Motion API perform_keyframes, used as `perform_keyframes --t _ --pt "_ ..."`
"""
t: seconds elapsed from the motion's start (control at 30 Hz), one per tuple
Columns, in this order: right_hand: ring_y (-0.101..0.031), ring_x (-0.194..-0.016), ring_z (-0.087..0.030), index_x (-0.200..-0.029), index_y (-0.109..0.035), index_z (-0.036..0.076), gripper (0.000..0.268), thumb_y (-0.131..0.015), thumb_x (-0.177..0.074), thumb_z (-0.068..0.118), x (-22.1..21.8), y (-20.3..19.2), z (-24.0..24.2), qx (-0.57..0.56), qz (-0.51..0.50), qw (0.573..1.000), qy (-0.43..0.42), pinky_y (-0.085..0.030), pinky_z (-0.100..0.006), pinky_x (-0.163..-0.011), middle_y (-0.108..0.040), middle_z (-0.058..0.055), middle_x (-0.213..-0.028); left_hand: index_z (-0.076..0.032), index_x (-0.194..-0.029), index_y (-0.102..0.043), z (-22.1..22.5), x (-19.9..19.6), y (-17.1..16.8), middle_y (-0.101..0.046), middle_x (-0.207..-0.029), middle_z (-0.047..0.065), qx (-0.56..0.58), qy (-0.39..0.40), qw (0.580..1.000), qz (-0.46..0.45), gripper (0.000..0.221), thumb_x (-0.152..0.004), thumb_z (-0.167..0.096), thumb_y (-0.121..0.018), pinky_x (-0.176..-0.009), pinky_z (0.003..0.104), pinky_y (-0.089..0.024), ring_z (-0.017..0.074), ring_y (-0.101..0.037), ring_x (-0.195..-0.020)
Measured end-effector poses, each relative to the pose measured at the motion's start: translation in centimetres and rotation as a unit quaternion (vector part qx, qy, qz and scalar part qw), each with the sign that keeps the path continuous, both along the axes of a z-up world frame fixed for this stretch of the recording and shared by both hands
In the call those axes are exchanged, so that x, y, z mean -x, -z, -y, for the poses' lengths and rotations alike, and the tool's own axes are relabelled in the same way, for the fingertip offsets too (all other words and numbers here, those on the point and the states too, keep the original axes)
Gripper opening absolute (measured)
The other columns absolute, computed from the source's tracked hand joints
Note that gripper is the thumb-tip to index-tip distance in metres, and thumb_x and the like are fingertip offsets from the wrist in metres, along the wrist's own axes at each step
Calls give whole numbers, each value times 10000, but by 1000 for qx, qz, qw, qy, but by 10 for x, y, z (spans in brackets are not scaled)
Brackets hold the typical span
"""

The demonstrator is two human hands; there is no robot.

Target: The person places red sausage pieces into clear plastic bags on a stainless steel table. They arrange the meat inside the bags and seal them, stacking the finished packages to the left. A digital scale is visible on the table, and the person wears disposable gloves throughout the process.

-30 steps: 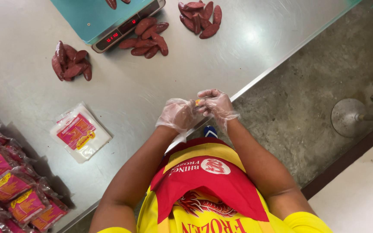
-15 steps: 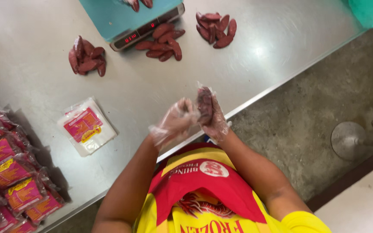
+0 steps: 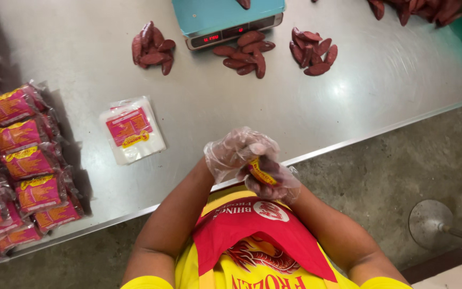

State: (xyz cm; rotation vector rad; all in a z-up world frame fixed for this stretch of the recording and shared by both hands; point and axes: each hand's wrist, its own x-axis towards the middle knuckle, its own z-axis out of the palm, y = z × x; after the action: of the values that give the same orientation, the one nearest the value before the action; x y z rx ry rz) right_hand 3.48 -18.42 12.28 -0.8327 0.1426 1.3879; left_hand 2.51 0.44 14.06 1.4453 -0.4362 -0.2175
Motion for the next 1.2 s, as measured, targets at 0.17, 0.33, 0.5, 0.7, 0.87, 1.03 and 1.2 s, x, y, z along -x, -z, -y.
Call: perform_keyframes --t 0.17,0.33,0.5,0.7,0.87,1.03,1.2 --pt "-687 -921 -187 -1380 -529 136 923 -514 -780 837 -11 17 2 -87 196 974 73 -604 -330 -746 -695 -115 -1177 -46 -976 -779 -9 26 26 -782 -954 88 80 -171 968 -163 399 -1031 -381 -569 -768 341 -643 201 -759 -852" --pt "-704 -1087 -190 -1221 -661 64 448 -862 -895 297 -17 83 -5 -137 363 906 171 -622 -378 -962 -689 -127 -1191 -18 -959 -797 -13 39 54 -772 -898 80 67 -316 929 -180 490 -1068 -437 -567 -775 322 -618 158 -705 -805" --pt "-725 -848 -131 -988 -771 57 48 -784 -943 46 -17 119 -35 4 419 870 259 -639 -283 -732 -772 -80 -939 -21 -923 -759 -15 49 63 -770 -939 61 213 -303 902 -221 469 -1021 -436 -564 -764 362 -644 171 -741 -831" --pt "-724 -921 -113 -1036 -766 86 120 -754 -916 81 -17 109 -37 -70 399 867 289 -619 -250 -741 -757 -76 -1048 -62 -1105 -786 -30 57 52 -786 -1074 83 -144 -328 934 15 259 -978 -284 -748 -849 379 -611 208 -755 -947" --pt "-664 -820 -133 -991 -832 90 122 -792 -882 127 -18 103 -18 42 731 669 124 -610 -272 -713 -747 -74 -972 -128 -995 -825 -57 70 66 -758 -936 89 -354 -263 870 221 164 -846 -135 -757 -744 405 -570 259 -708 -817" --pt "-703 -743 -174 -924 -778 65 184 -686 -1011 199 1 120 4 4 781 623 50 -568 -312 -672 -722 -64 -829 -126 -986 -792 -49 90 116 -775 -939 86 -249 -256 934 30 107 -957 -159 -694 -778 357 -610 214 -735 -848" --pt "-669 -638 -97 -1007 -688 76 217 -576 -1079 247 -3 133 -4 125 660 739 46 -588 -266 -535 -691 -43 -740 -142 -1041 -788 -39 59 124 -773 -949 98 -265 -308 844 -350 310 -964 -412 -656 -809 371 -582 234 -737 -836"
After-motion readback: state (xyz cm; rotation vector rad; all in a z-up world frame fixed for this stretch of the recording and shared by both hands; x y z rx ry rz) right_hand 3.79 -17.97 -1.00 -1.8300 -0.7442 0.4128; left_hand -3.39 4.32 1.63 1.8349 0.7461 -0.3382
